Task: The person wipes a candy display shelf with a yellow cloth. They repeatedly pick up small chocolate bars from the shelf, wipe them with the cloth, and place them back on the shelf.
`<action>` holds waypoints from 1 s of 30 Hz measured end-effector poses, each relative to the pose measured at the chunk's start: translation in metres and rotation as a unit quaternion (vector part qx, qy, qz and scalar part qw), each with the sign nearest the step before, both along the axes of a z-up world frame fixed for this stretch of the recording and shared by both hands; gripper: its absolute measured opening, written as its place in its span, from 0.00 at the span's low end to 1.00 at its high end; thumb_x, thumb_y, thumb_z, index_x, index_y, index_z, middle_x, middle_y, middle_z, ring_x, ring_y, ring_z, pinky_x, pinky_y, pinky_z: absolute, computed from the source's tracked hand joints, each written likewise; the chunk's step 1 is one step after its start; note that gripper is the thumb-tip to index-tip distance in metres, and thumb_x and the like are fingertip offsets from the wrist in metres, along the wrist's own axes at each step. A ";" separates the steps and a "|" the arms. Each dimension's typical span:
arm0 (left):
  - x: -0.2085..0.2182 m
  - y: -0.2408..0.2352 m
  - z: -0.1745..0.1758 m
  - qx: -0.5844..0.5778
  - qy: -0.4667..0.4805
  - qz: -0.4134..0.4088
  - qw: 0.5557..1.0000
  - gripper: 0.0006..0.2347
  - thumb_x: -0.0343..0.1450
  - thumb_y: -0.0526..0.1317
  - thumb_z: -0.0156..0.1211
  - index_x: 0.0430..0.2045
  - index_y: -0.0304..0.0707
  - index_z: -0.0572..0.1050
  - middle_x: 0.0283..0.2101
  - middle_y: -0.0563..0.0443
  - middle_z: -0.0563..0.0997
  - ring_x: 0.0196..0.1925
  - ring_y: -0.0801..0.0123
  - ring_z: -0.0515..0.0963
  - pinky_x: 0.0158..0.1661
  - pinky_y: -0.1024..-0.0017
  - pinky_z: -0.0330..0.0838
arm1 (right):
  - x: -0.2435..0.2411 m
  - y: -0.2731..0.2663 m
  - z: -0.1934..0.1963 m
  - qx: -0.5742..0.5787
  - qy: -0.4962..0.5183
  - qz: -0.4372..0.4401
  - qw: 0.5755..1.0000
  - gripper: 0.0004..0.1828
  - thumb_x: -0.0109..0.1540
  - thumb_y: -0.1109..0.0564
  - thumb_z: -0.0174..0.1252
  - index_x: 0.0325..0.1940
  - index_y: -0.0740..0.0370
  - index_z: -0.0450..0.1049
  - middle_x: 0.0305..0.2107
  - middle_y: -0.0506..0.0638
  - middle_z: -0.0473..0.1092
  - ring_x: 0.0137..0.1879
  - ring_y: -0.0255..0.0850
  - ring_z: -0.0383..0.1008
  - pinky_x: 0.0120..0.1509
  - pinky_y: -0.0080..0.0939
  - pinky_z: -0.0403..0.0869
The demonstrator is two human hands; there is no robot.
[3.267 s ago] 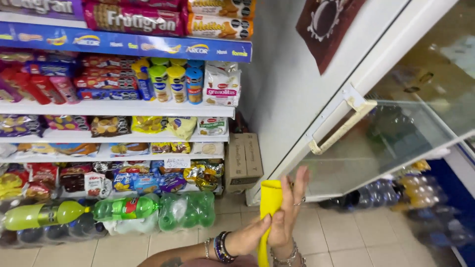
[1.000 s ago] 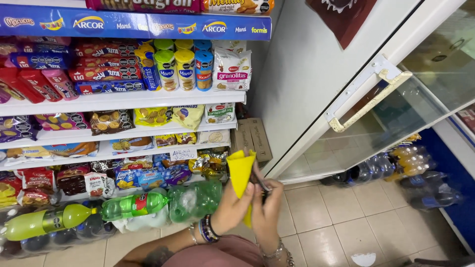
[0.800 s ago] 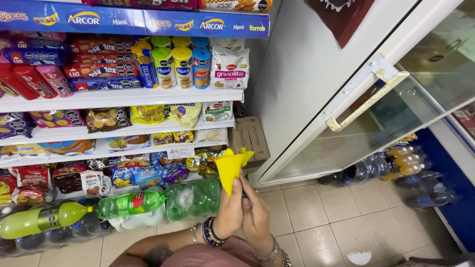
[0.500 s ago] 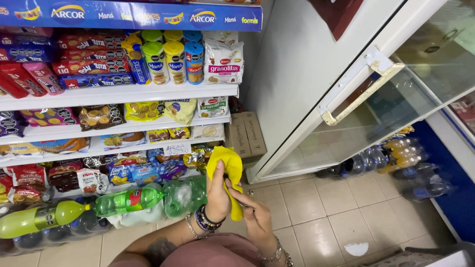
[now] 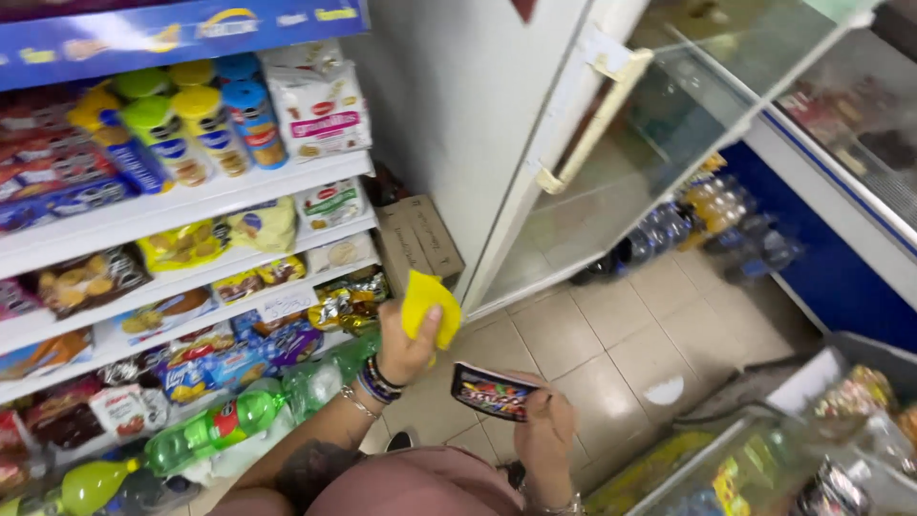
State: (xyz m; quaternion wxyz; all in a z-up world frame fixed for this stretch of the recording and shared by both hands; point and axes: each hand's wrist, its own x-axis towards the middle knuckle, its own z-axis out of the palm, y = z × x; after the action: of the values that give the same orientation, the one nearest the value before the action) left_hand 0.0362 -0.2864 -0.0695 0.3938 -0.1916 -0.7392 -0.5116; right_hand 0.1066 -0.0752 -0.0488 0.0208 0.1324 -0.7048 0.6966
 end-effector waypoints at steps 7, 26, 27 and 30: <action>-0.028 0.087 -0.022 0.415 -0.581 -0.212 0.667 0.24 0.73 0.54 0.56 0.53 0.31 0.75 0.48 0.44 0.82 0.48 0.62 0.82 0.52 0.68 0.74 | 0.029 0.135 -0.053 -0.292 -0.100 -0.522 0.795 0.21 0.72 0.41 0.50 0.43 0.63 0.69 0.35 0.52 0.66 0.40 0.37 0.70 0.46 0.37 0.69; -0.026 0.322 -0.015 -0.149 -0.717 -0.288 0.617 0.17 0.77 0.47 0.52 0.48 0.30 0.75 0.45 0.45 0.78 0.45 0.62 0.75 0.45 0.65 0.65 | 0.300 0.280 -0.042 -0.378 -0.178 -0.878 0.235 0.12 0.65 0.60 0.59 0.53 0.61 0.73 0.51 0.53 0.74 0.48 0.40 0.75 0.53 0.37 0.77; -0.026 0.341 -0.013 -0.163 -0.715 -0.295 0.612 0.17 0.77 0.47 0.52 0.48 0.30 0.75 0.45 0.45 0.78 0.45 0.62 0.75 0.45 0.65 0.65 | 0.322 0.293 -0.068 -0.382 -0.175 -0.880 0.219 0.12 0.65 0.60 0.59 0.53 0.61 0.73 0.51 0.53 0.74 0.48 0.40 0.75 0.53 0.37 0.77; -0.023 0.383 -0.012 -0.320 -0.636 -0.311 0.629 0.19 0.77 0.50 0.54 0.29 0.28 0.77 0.29 0.47 0.69 0.32 0.61 0.64 0.34 0.60 0.59 | 0.376 0.313 -0.104 -0.273 -0.113 -0.932 0.212 0.04 0.60 0.63 0.65 0.38 0.57 0.81 0.30 0.43 0.76 0.38 0.32 0.74 0.44 0.30 0.72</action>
State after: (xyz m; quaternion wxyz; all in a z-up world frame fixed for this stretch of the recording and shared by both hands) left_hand 0.0129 0.0970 -0.0818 -0.4429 -0.1513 -0.8200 -0.3295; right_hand 0.4826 0.2373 -0.1527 0.6097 -0.7132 -0.0851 0.3352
